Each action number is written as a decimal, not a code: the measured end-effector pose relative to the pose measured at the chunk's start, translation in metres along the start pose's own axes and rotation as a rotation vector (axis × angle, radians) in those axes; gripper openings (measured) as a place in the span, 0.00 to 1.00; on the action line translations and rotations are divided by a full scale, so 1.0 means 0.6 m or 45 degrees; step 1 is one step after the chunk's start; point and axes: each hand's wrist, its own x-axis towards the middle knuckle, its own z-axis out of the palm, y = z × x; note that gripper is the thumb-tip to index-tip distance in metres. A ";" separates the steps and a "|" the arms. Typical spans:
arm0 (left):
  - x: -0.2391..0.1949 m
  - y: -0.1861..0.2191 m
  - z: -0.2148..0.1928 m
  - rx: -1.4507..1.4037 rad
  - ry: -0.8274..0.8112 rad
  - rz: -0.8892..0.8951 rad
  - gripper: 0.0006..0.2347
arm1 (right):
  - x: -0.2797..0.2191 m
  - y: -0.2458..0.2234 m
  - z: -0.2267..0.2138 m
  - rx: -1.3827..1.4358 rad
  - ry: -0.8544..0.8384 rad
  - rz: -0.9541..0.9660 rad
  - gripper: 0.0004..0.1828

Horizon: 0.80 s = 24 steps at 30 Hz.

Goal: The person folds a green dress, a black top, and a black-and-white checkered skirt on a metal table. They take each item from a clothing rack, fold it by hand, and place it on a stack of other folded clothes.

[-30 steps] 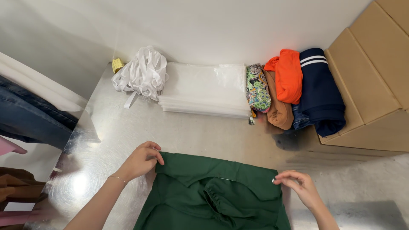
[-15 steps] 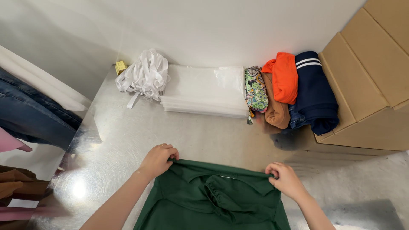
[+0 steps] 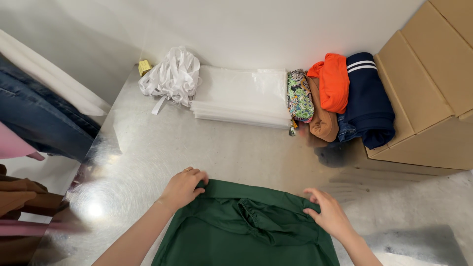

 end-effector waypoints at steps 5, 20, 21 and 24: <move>-0.023 0.015 -0.012 0.015 -0.043 0.107 0.18 | 0.010 0.056 0.033 -0.030 0.164 -0.327 0.11; -0.107 0.027 0.017 0.153 0.088 0.260 0.06 | -0.070 0.062 0.069 -0.130 0.078 -0.247 0.15; -0.101 0.029 0.019 0.112 -0.007 0.179 0.13 | -0.065 0.066 0.070 -0.093 0.073 -0.230 0.31; -0.099 0.034 0.015 0.019 -0.143 0.132 0.23 | -0.064 0.063 0.057 -0.068 -0.117 -0.109 0.24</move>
